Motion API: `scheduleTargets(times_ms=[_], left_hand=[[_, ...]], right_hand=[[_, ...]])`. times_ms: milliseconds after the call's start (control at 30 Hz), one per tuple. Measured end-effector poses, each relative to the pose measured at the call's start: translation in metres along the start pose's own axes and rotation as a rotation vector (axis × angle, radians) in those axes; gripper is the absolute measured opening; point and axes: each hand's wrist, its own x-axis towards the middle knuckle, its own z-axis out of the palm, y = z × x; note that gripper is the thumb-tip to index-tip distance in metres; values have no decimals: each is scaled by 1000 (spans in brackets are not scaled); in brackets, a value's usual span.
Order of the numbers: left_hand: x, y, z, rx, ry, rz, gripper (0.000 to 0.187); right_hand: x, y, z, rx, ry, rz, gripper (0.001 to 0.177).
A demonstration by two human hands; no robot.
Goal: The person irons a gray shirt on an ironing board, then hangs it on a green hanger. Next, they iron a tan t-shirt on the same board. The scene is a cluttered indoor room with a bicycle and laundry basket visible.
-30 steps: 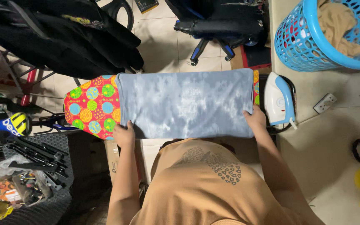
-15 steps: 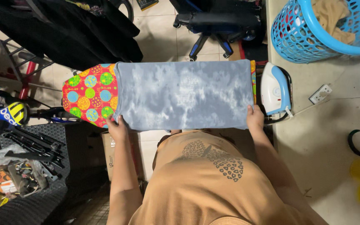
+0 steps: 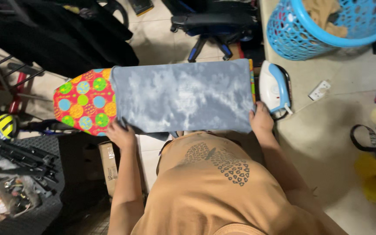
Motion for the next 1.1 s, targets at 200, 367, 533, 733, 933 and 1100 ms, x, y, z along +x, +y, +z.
scheduleTargets(times_ms=[200, 367, 533, 733, 933, 1100], left_hand=[[0, 97, 54, -278, -148, 233, 40], [-30, 181, 92, -353, -309, 373, 46], [-51, 205, 97, -150, -429, 414, 58], [-58, 186, 86, -125, -453, 447, 60], [-51, 167, 86, -137, -383, 343, 59], [-36, 125, 74, -130, -343, 242, 60]], right_hand=[[47, 4, -31, -107, 157, -59, 42], [90, 35, -34, -239, 302, 64, 60], [119, 78, -15, -72, 29, 242, 50], [110, 82, -44, 379, -209, 266, 37], [70, -5, -59, 930, -530, 215, 29], [53, -124, -21, 745, -674, 131, 36]])
